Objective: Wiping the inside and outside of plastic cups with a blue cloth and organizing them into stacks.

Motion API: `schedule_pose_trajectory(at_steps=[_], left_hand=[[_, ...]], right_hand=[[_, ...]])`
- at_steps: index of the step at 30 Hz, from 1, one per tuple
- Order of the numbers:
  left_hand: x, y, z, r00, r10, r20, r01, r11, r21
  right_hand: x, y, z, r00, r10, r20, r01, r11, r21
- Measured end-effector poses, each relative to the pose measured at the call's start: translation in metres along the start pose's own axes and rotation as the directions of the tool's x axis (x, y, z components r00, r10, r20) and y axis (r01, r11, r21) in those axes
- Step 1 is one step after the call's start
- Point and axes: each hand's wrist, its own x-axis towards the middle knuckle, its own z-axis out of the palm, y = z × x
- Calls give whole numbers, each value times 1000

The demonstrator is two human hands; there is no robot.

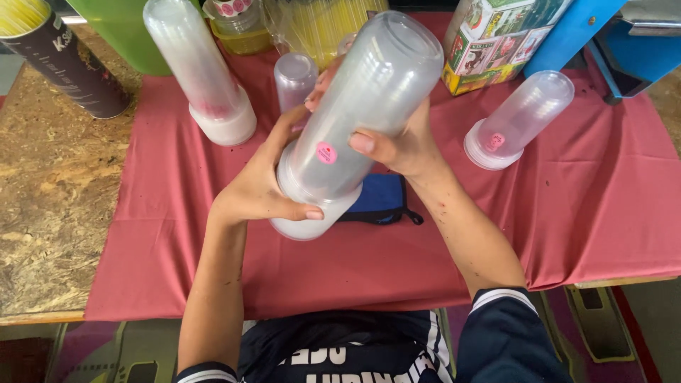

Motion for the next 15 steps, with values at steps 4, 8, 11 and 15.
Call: schedule_pose_trajectory(at_steps=[4, 8, 11, 15], left_hand=[[-4, -17, -7, 983, -60, 176, 95, 976, -196], [-6, -47, -1, 957, -40, 288, 174, 870, -461], [-17, -87, 14, 940, 63, 334, 184, 732, -656], [-16, -93, 39, 806, -32, 591, 407, 754, -515]], right_hand=[[-2, -6, 3, 995, 80, 54, -86, 989, 118], [-21, 19, -11, 990, 124, 71, -135, 975, 176], [-66, 65, -60, 989, -108, -103, 145, 853, 501], [-61, 0, -127, 976, -103, -191, 182, 868, 462]])
